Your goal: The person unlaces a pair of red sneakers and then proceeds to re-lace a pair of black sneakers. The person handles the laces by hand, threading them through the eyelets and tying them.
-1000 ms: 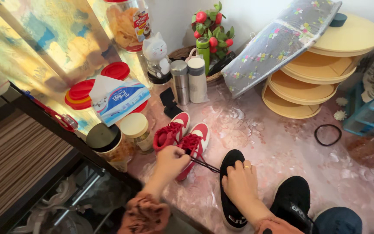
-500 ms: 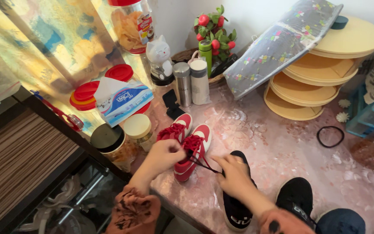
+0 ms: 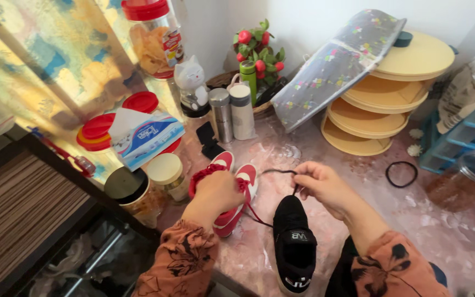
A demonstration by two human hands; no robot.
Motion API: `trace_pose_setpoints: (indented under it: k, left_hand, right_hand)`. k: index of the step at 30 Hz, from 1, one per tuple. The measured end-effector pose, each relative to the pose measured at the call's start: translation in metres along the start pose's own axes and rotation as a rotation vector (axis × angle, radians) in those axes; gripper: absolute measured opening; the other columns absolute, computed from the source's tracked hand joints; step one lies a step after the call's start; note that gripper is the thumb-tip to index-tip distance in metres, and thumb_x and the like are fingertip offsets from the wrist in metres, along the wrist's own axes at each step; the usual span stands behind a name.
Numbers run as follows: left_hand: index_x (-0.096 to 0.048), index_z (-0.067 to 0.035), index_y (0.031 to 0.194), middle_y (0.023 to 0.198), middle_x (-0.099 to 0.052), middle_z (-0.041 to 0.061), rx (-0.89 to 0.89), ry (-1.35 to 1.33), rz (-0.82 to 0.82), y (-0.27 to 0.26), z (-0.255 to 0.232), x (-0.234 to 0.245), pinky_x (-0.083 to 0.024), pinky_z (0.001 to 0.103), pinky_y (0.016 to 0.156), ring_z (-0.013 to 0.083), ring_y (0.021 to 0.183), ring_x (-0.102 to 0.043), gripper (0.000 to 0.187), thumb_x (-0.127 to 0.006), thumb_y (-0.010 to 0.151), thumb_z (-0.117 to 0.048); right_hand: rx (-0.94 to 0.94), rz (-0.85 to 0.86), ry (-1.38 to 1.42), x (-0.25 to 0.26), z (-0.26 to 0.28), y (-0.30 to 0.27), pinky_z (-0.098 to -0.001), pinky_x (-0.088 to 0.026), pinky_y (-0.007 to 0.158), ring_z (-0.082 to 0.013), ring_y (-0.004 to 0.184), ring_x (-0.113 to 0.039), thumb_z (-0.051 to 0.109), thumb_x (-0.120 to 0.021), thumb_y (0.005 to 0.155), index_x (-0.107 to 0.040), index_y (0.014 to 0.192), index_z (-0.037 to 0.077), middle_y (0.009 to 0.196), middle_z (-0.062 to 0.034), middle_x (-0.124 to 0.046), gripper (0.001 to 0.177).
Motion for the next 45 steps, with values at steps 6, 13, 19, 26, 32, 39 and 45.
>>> trace_pose_setpoints:
  k: [6, 13, 19, 26, 32, 39, 45]
  left_hand:
    - [-0.065, 0.005, 0.127, 0.114, -0.071, 0.018, -0.728, -0.861, -0.205, 0.02, -0.11, -0.028, -0.054, 0.038, 0.089, 0.026, 0.103, -0.067, 0.035, -0.069, 0.096, -0.012]
    - [-0.061, 0.005, 0.136, 0.101, -0.071, 0.006, -0.48, -1.432, 0.224, 0.052, -0.171, -0.051, -0.051, 0.026, 0.074, 0.0113, 0.084, -0.065, 0.039, -0.057, 0.098, -0.003]
    - [-0.055, 0.008, 0.145, 0.093, -0.072, 0.008, -0.37, -1.396, 0.058, 0.048, -0.176, -0.033, -0.054, 0.025, 0.067, 0.0095, 0.073, -0.064, 0.051, -0.064, 0.095, -0.001]
    - [-0.073, 0.003, 0.113, 0.082, -0.074, 0.007, -0.336, -1.21, -0.162, 0.039, -0.163, -0.019, -0.055, 0.027, 0.062, 0.0106, 0.067, -0.066, 0.024, -0.067, 0.091, -0.005]
    - [-0.077, -0.004, 0.089, 0.079, -0.075, 0.016, -0.269, -0.76, -0.227, 0.04, -0.117, -0.093, -0.056, 0.038, 0.068, 0.0261, 0.072, -0.073, 0.017, -0.073, 0.085, -0.021]
    - [-0.082, -0.02, 0.087, 0.082, -0.075, 0.012, -0.047, -0.448, 0.047, 0.022, -0.089, -0.183, -0.057, 0.043, 0.075, 0.0319, 0.081, -0.073, 0.017, -0.075, 0.077, -0.032]
    - [-0.081, -0.017, 0.085, 0.082, -0.076, 0.011, -0.089, -0.428, 0.024, 0.016, -0.09, -0.177, -0.058, 0.042, 0.075, 0.0319, 0.082, -0.073, 0.017, -0.077, 0.076, -0.03]
  right_hand:
    - [0.159, -0.211, -0.152, 0.023, 0.022, -0.012, -0.0258, -0.048, 0.059, -0.011, 0.07, -0.064, 0.009, -0.065, 0.091, -0.068, 0.098, 0.003, 0.082, -0.0046, -0.071, 0.009]
    - [0.233, -0.392, -0.116, 0.061, 0.059, -0.028, -0.025, -0.043, 0.051, -0.012, 0.057, -0.06, 0.006, -0.071, 0.087, -0.069, 0.088, -0.002, 0.071, -0.0071, -0.07, 0.008]
    - [0.182, -0.47, 0.153, 0.068, 0.068, -0.042, -0.0249, -0.039, 0.048, -0.0103, 0.054, -0.054, 0.007, -0.073, 0.087, -0.07, 0.093, 0.001, 0.071, -0.0031, -0.065, 0.009]
    - [0.213, -0.439, 0.333, 0.071, 0.054, -0.042, -0.0249, -0.042, 0.049, -0.011, 0.056, -0.058, 0.01, -0.068, 0.089, -0.069, 0.095, 0.006, 0.072, -0.001, -0.066, 0.007]
    - [-0.162, -0.388, -0.636, 0.07, -0.069, -0.024, -0.0325, -0.051, 0.055, -0.0189, 0.061, -0.066, 0.017, -0.072, 0.086, -0.079, 0.097, 0.004, 0.074, -0.0114, -0.073, 0.019]
    - [-0.427, -0.354, -0.616, 0.066, -0.164, -0.037, -0.0356, -0.059, 0.058, -0.0216, 0.057, -0.072, 0.013, -0.075, 0.08, -0.081, 0.093, 0.002, 0.073, -0.0147, -0.076, 0.019]
    - [-0.342, -0.268, -0.635, 0.065, -0.161, -0.038, -0.031, -0.061, 0.059, -0.0199, 0.059, -0.076, 0.005, -0.07, 0.078, -0.081, 0.092, -0.001, 0.072, -0.0149, -0.078, 0.019]
Point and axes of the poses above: each hand's wrist, its own y-axis towards the middle knuckle, its own x-axis out of the back of the hand, z = x × y, the point moved 8 cm from there along y, towards the middle knuckle
